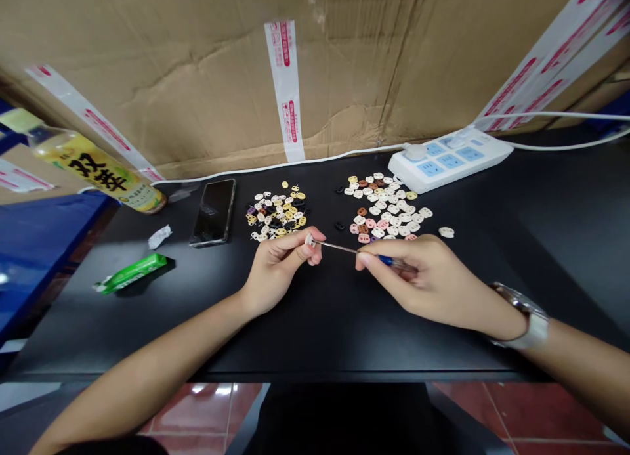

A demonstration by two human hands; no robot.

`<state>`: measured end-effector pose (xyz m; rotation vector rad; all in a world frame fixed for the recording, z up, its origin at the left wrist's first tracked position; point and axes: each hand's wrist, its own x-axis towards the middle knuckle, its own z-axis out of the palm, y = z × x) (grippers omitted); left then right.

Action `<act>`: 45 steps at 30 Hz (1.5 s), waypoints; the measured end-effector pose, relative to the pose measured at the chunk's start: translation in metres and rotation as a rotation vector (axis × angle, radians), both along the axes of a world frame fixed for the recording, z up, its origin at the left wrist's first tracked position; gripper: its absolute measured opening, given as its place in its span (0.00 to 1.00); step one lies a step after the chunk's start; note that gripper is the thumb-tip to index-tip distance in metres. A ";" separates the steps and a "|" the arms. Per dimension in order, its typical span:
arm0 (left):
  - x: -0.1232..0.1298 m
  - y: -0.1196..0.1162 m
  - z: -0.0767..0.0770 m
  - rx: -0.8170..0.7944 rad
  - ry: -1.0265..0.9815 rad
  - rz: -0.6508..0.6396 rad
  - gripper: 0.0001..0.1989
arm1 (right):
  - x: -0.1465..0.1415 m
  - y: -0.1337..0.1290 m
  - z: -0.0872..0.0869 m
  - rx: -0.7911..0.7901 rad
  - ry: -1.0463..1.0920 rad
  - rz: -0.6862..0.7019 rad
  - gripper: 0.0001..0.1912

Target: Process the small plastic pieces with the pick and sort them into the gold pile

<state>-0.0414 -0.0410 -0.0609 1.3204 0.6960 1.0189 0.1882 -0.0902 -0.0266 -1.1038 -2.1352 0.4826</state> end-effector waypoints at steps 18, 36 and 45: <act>0.003 -0.002 0.002 -0.021 -0.068 -0.002 0.08 | -0.003 -0.002 -0.004 0.252 -0.009 -0.064 0.04; 0.000 -0.001 -0.001 -0.017 -0.032 -0.019 0.10 | -0.004 -0.006 -0.002 0.151 0.009 -0.055 0.05; 0.003 -0.002 0.002 -0.086 -0.017 0.016 0.10 | -0.011 -0.009 -0.009 0.268 -0.046 -0.091 0.07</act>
